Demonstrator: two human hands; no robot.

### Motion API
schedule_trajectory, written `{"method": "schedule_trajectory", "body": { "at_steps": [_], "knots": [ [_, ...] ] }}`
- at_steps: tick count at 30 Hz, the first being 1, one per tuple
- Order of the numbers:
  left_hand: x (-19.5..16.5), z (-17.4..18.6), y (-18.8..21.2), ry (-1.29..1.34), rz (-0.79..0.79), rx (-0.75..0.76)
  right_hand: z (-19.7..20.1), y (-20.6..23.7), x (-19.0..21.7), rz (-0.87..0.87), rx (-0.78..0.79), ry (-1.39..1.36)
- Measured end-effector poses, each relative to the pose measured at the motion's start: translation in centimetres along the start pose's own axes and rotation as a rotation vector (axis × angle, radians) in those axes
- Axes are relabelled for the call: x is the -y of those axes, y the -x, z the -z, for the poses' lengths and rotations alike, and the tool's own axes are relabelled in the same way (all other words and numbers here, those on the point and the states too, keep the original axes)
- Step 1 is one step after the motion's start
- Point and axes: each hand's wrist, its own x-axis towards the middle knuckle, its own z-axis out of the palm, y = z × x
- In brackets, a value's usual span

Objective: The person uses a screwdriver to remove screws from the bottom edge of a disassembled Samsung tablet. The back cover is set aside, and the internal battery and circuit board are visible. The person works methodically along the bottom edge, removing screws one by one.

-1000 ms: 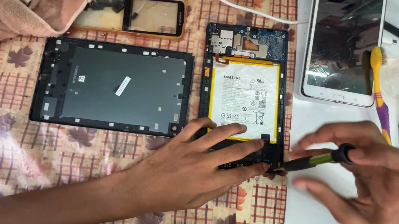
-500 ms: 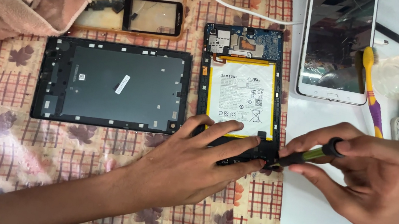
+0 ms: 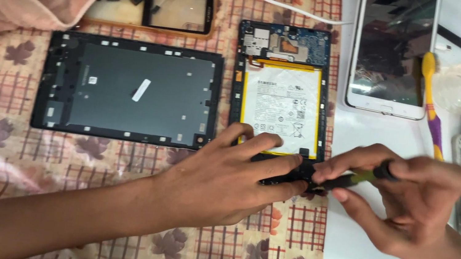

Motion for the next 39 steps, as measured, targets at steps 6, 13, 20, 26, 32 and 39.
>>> {"method": "schedule_trajectory", "body": {
  "at_steps": [6,13,20,26,32,39],
  "knots": [
    [0.2,0.0,-0.5,0.005,-0.022,-0.014,-0.2,0.5,-1.9,0.096,-0.115,0.119],
    [0.2,-0.9,-1.1,0.033,-0.013,-0.174,0.6,-0.1,0.3,-0.051,0.004,-0.006],
    [0.1,-1.7,-1.3,0.039,-0.016,-0.226,0.9,-0.6,0.5,0.039,-0.011,0.163],
    [0.1,-2.0,-0.9,-0.075,-0.063,-0.203,2.0,0.2,0.8,-0.008,0.012,0.168],
    [0.2,-2.2,-1.0,-0.051,-0.049,-0.180,2.5,-0.1,0.9,-0.026,-0.003,0.178],
    [0.3,-2.4,-0.8,-0.096,-0.058,-0.202,2.3,0.3,0.5,-0.049,0.012,0.148]
  ]
}}
